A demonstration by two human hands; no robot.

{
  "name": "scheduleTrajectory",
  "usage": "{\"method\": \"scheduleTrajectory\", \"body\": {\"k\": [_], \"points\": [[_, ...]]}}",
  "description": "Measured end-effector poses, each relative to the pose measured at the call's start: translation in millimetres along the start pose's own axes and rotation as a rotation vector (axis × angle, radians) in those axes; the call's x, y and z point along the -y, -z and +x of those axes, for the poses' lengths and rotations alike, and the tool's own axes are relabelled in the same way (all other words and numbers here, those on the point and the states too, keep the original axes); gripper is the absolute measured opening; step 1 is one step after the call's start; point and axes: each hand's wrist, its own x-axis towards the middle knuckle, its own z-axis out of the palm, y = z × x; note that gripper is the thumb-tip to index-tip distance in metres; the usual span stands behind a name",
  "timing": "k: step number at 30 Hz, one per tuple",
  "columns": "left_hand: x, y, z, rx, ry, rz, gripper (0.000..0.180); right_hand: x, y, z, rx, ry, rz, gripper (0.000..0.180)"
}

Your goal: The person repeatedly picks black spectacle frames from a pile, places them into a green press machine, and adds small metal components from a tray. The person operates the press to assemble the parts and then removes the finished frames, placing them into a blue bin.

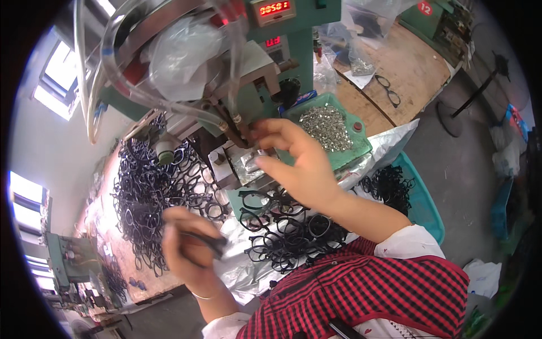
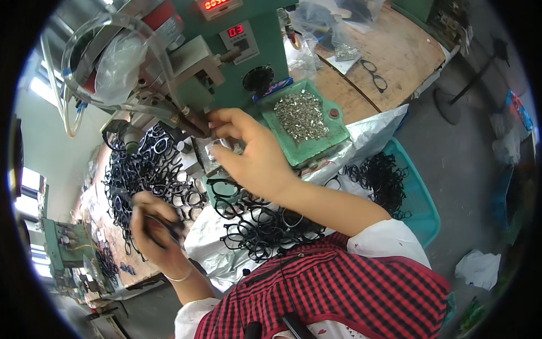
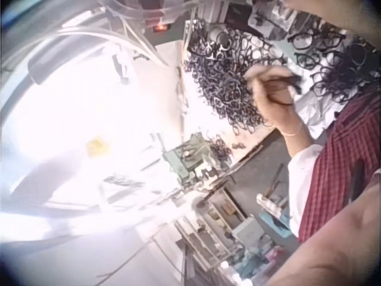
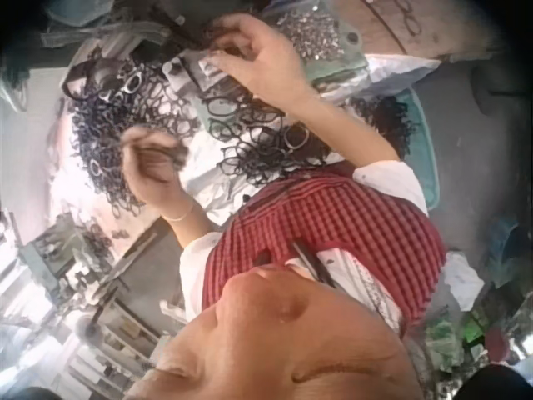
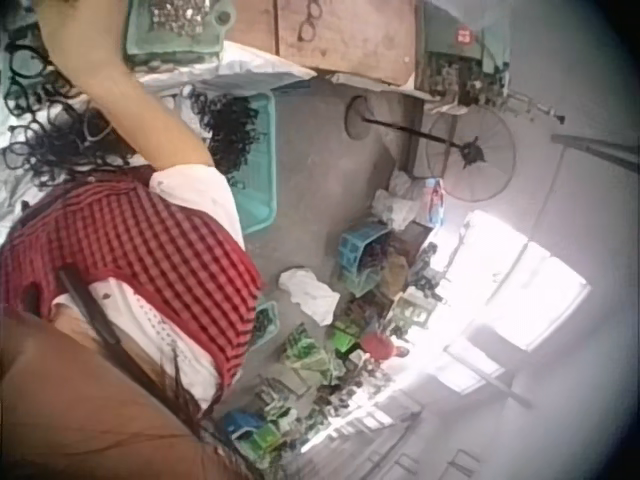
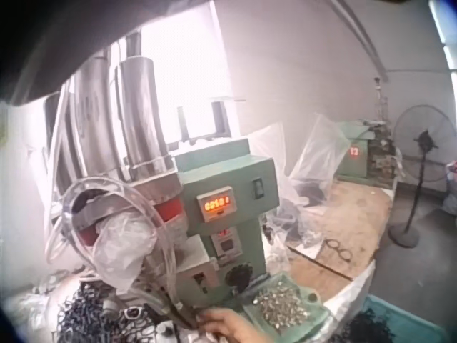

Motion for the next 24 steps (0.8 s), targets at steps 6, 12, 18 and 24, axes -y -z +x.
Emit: {"method": "scheduleTrajectory", "body": {"k": [6, 12, 18, 24], "points": [[44, -51, 20, 0.303, 0.872, -0.304, 0.035, -75, 100, 4, -0.201, 0.159, -1.214, 0.021], [63, -46, 32, 0.206, 0.785, -0.199, 0.026, -93, 123, -3, -0.196, 0.209, -1.149, 0.015], [66, -36, 24, 0.266, 0.778, -0.181, 0.039, -89, 105, 10, -0.235, 0.253, -1.205, 0.011], [17, 8, -42, 0.047, -0.030, 0.924, 0.012, -75, 116, -14, -0.367, 0.204, -0.870, 0.010]]}}
